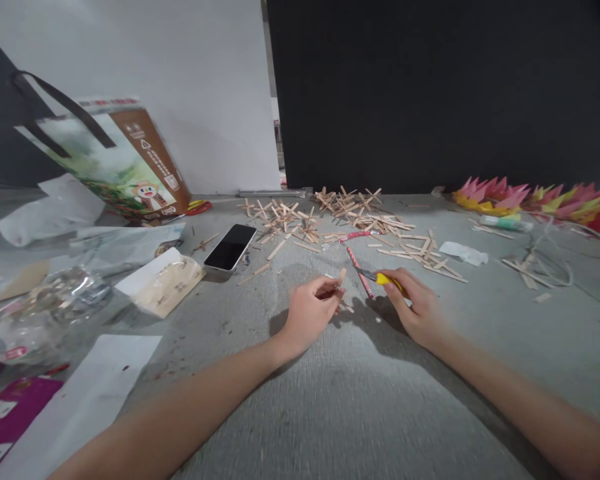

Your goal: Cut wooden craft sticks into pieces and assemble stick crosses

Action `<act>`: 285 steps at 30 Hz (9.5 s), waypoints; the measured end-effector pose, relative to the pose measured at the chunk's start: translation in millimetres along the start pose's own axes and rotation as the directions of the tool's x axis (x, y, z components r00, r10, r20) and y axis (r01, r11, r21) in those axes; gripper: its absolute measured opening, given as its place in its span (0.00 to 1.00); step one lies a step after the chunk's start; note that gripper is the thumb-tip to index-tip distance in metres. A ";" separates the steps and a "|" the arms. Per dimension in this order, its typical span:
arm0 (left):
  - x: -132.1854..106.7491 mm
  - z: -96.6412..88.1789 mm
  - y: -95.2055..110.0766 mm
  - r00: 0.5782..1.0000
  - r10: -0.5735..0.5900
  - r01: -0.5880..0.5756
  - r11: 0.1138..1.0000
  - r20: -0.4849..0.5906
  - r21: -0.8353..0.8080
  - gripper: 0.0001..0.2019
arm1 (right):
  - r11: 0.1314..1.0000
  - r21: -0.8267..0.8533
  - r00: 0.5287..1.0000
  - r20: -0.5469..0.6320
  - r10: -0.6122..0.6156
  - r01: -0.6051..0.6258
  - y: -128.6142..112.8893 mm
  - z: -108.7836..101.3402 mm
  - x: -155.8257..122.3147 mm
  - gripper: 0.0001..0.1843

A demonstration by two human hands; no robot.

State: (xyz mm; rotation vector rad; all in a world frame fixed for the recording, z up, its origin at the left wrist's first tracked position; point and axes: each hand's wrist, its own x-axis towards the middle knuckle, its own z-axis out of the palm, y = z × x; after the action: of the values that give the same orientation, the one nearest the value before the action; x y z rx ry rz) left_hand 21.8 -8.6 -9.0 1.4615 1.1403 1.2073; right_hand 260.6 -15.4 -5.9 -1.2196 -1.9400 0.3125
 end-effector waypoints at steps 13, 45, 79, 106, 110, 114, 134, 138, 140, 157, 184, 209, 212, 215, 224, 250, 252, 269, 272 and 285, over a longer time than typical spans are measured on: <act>-7.2 -0.7 3.9 0.990 0.143 -0.142 0.976 0.004 0.162 0.13 | 0.978 -0.189 0.995 -0.052 0.085 -0.093 12.4 9.9 6.3 0.18; 1.0 -6.2 -2.3 0.994 0.106 -0.107 0.985 0.015 0.134 0.08 | 0.949 -0.062 0.951 0.000 -0.308 0.308 4.7 -1.3 -5.6 0.13; 8.4 -2.1 6.0 0.964 -0.027 0.138 0.900 0.264 -0.413 0.24 | 0.959 -0.133 0.968 0.053 -0.244 0.250 -3.1 9.8 8.2 0.18; 13.3 -0.7 0.5 0.952 -0.187 0.293 0.781 0.241 -0.551 0.24 | 0.959 0.246 0.989 0.011 -0.146 0.138 -7.7 13.0 2.9 0.11; 14.1 -2.4 -0.3 0.968 -0.175 0.248 0.767 0.179 -0.592 0.22 | 0.934 0.356 0.998 0.058 0.016 -0.036 -10.1 15.4 -0.2 0.19; 13.9 -3.4 1.2 0.972 -0.153 0.232 0.763 0.180 -0.604 0.19 | 0.825 0.550 0.991 0.085 0.101 -0.131 -19.9 19.5 -2.4 0.20; -1.5 1.0 11.3 0.969 -0.034 0.119 0.932 0.244 -0.343 0.18 | 0.601 0.708 0.921 0.194 0.338 -0.369 -21.6 23.5 2.6 0.18; -1.0 0.7 9.9 0.963 -0.040 0.132 0.933 0.268 -0.336 0.19 | 0.634 0.673 0.920 0.208 0.332 -0.381 -19.7 23.4 1.2 0.20; -0.5 0.2 9.8 0.961 -0.041 0.135 0.932 0.273 -0.335 0.19 | 0.669 0.642 0.924 0.197 0.328 -0.375 -20.5 21.7 1.1 0.21; -5.5 3.3 11.7 0.950 -0.020 0.123 0.941 0.313 -0.314 0.19 | 0.648 0.651 0.918 0.269 0.291 -0.396 -19.1 25.6 -0.1 0.21; -10.6 5.7 11.6 0.959 0.034 0.036 0.970 0.283 -0.239 0.21 | 0.713 0.588 0.922 0.296 0.250 -0.382 -32.9 16.9 5.1 0.22; -14.7 9.1 16.6 0.966 -0.008 0.078 0.961 0.257 -0.265 0.22 | 0.697 0.589 0.912 0.296 0.285 -0.409 -28.9 18.4 2.9 0.21; -13.5 8.8 18.6 0.964 0.002 0.072 0.960 0.264 -0.271 0.21 | 0.703 0.599 0.920 0.319 0.228 -0.382 -28.9 17.5 3.5 0.23; -13.6 8.6 19.1 0.965 -0.001 0.070 0.964 0.264 -0.255 0.22 | 0.728 0.579 0.924 0.317 0.216 -0.369 -30.5 16.1 4.5 0.24; -15.2 8.1 16.2 0.964 0.010 0.057 0.969 0.267 -0.240 0.21 | 0.740 0.581 0.937 0.279 0.210 -0.339 -31.2 16.7 4.4 0.21; -15.3 7.4 18.8 0.967 0.014 0.040 0.978 0.256 -0.206 0.21 | 0.735 0.584 0.935 0.285 0.210 -0.344 -28.5 18.2 6.0 0.20; -15.1 7.1 19.4 0.966 0.007 0.047 0.978 0.259 -0.201 0.21 | 0.740 0.576 0.934 0.285 0.216 -0.347 -28.3 18.4 5.9 0.21; -19.4 13.3 19.8 0.974 -0.050 0.096 0.974 0.222 -0.203 0.22 | 0.791 0.510 0.940 0.228 0.253 -0.337 -36.9 17.8 4.2 0.23; -20.6 14.5 18.9 0.975 -0.045 0.090 0.974 0.216 -0.206 0.23 | 0.793 0.502 0.937 0.224 0.267 -0.346 -37.0 18.0 3.6 0.22; -12.9 13.0 24.1 0.955 -0.103 0.191 0.931 0.280 -0.310 0.19 | 0.829 0.443 0.939 0.198 0.282 -0.342 -37.2 18.5 1.9 0.20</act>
State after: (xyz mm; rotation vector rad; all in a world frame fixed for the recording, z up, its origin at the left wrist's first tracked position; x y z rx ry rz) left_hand 36.0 -26.5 10.8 1.2079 0.8057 1.0115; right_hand 222.7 -28.9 4.5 -1.1978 -1.6164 0.9972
